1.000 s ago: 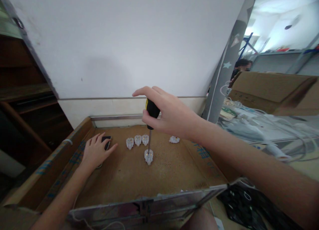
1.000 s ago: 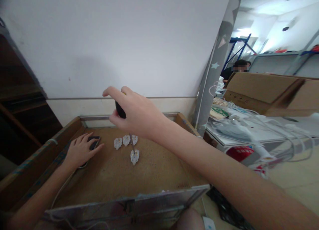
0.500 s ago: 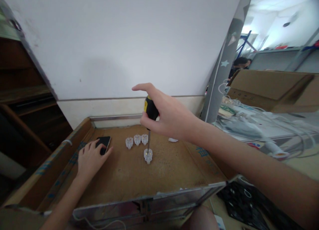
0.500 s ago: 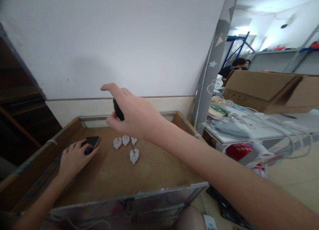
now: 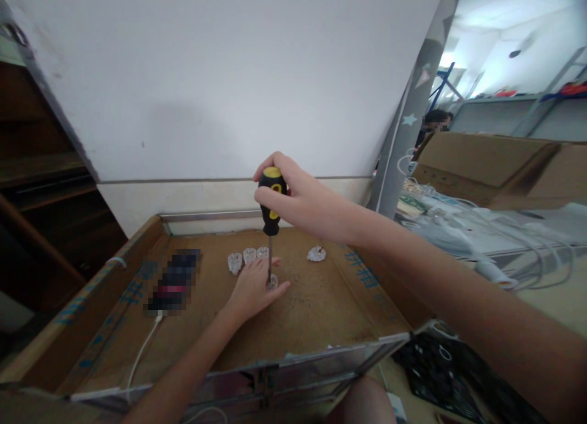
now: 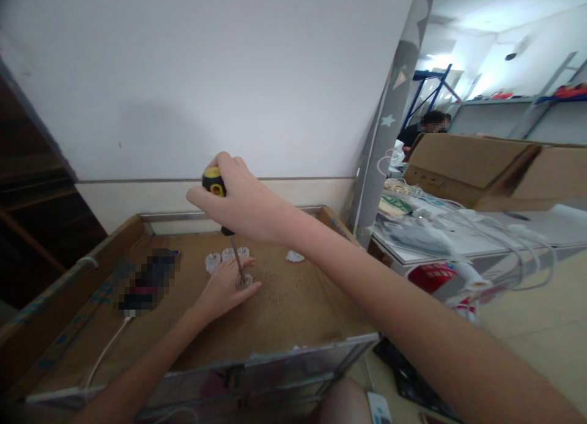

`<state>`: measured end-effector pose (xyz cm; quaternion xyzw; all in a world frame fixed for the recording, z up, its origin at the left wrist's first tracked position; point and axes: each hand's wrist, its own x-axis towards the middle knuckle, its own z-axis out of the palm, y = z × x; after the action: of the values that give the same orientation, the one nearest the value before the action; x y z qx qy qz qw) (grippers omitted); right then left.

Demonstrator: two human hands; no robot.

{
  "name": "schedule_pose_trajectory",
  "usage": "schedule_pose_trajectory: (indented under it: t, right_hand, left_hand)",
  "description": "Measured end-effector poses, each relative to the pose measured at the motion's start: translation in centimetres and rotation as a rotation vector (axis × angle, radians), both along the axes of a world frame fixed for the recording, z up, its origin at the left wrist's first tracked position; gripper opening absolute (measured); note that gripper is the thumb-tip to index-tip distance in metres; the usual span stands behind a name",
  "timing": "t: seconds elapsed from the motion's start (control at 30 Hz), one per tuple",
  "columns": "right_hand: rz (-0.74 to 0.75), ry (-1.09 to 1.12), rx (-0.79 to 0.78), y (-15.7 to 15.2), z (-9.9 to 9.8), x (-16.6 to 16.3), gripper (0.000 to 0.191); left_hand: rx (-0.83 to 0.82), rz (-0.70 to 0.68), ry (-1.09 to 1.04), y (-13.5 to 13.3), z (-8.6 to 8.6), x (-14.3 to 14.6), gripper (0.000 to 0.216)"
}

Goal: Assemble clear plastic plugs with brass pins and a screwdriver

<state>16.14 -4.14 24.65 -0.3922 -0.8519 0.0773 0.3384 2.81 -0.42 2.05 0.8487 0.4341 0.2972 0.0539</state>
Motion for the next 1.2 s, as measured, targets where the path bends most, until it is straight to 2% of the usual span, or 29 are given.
schedule_pose_trajectory:
  t: [0.1,0.17,0.37,0.43,0.5,0.57,0.67,0.73,0.87,1.0,1.2]
  right_hand:
    - [-0.183,-0.146,0.216,0.2,-0.3,0.0,0.028]
    - [-0.236,-0.170,0.265,0.4,-0.3,0.2,0.030]
    - [0.001,-0.048,0.003,1.1,0.5,1.1,0.015]
    - [-0.028,-0.060,0.057,1.0,0.6,1.2,0.014]
    - [-0.106,-0.107,0.205,0.9,0.5,1.0,0.018]
    - [-0.125,-0.152,0.279,0.7,0.5,0.9,0.011]
    - [-0.042,-0.180,0.155,0.4,0.9,0.9,0.022]
    - [-0.057,-0.230,0.114,0.3,1.3,1.1,0.017]
    - [-0.163,-0.338,0.207,0.4,1.8,1.5,0.017]
    - [-0.021,-0.328,0.130,0.5,1.9,2.1,0.029]
    - [-0.026,-0.332,0.178,0.5,1.3,2.3,0.024]
  left_hand:
    - [-0.055,-0.002,-0.029,0.5,-1.5,0.2,0.028]
    - [-0.068,-0.003,-0.023,0.5,-2.0,-0.2,0.023]
    - [-0.060,-0.004,-0.022,0.3,-2.2,-0.5,0.021]
    - [-0.059,0.000,-0.020,0.4,-2.2,-0.4,0.020]
    - [-0.061,0.000,-0.022,0.4,-2.2,-0.3,0.020]
    - [-0.067,0.000,-0.025,0.4,-2.2,-0.3,0.020]
    - [-0.068,-0.006,-0.034,0.4,-2.1,-0.3,0.021]
    - [-0.068,-0.013,-0.042,0.3,-2.1,-0.3,0.021]
    - [-0.076,-0.018,-0.057,0.3,-2.1,-0.4,0.022]
    - [-0.085,-0.008,-0.049,0.3,-2.1,-0.5,0.027]
    - [-0.096,-0.010,-0.062,0.2,-2.1,-0.5,0.029]
